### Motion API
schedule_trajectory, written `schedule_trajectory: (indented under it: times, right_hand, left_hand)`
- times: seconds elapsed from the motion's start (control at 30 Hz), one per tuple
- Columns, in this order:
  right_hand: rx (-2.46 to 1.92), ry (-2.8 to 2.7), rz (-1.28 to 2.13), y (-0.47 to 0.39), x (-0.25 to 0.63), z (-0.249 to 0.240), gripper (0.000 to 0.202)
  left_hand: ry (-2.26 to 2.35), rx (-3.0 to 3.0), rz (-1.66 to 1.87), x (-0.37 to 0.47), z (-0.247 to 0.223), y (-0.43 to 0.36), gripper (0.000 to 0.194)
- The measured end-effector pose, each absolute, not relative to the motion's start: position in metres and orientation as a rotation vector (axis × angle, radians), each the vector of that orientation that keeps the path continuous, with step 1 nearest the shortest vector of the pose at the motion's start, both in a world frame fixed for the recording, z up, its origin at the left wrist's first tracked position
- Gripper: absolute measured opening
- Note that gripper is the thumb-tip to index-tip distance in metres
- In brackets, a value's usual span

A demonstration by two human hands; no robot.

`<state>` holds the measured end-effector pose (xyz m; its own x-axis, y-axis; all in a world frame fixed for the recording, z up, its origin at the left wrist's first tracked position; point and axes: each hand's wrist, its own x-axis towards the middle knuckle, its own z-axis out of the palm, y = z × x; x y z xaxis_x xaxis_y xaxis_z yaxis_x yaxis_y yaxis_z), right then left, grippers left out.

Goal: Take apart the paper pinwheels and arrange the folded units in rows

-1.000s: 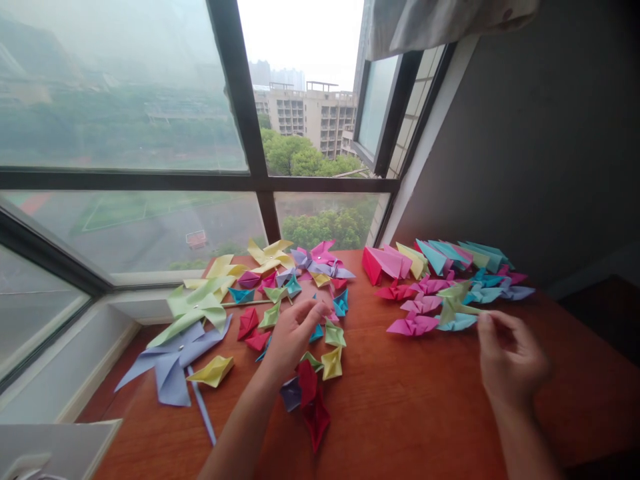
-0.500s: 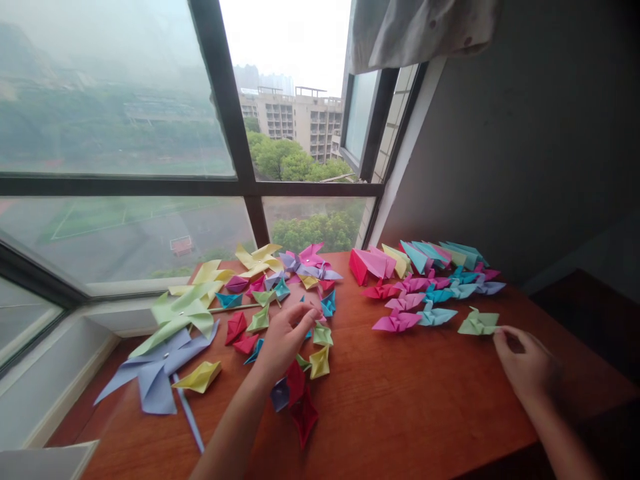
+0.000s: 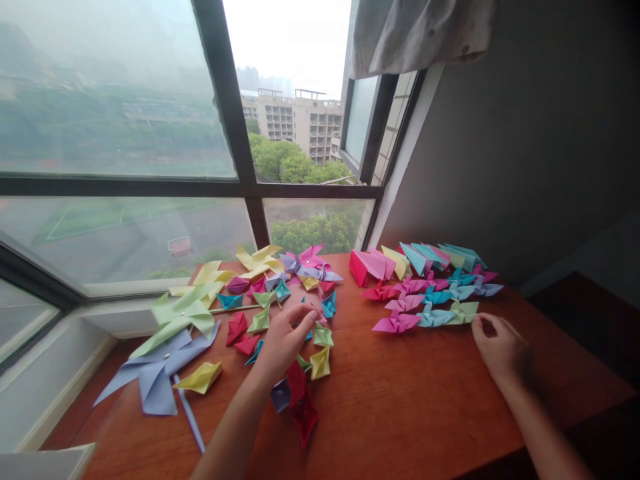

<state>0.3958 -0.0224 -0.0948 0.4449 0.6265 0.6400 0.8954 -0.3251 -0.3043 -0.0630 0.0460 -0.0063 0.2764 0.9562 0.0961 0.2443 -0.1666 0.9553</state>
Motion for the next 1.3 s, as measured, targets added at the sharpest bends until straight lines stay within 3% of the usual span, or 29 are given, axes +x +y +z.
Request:
schedule_trajectory:
  times: [1.3]
  right_hand:
    - [-2.158, -1.199, -0.294, -0.0183, 0.3915, -0.0975, 0.037]
  left_hand:
    - [1.147, 1.628, 0.957, -0.0691, -0.0095, 0.0479, 0.027]
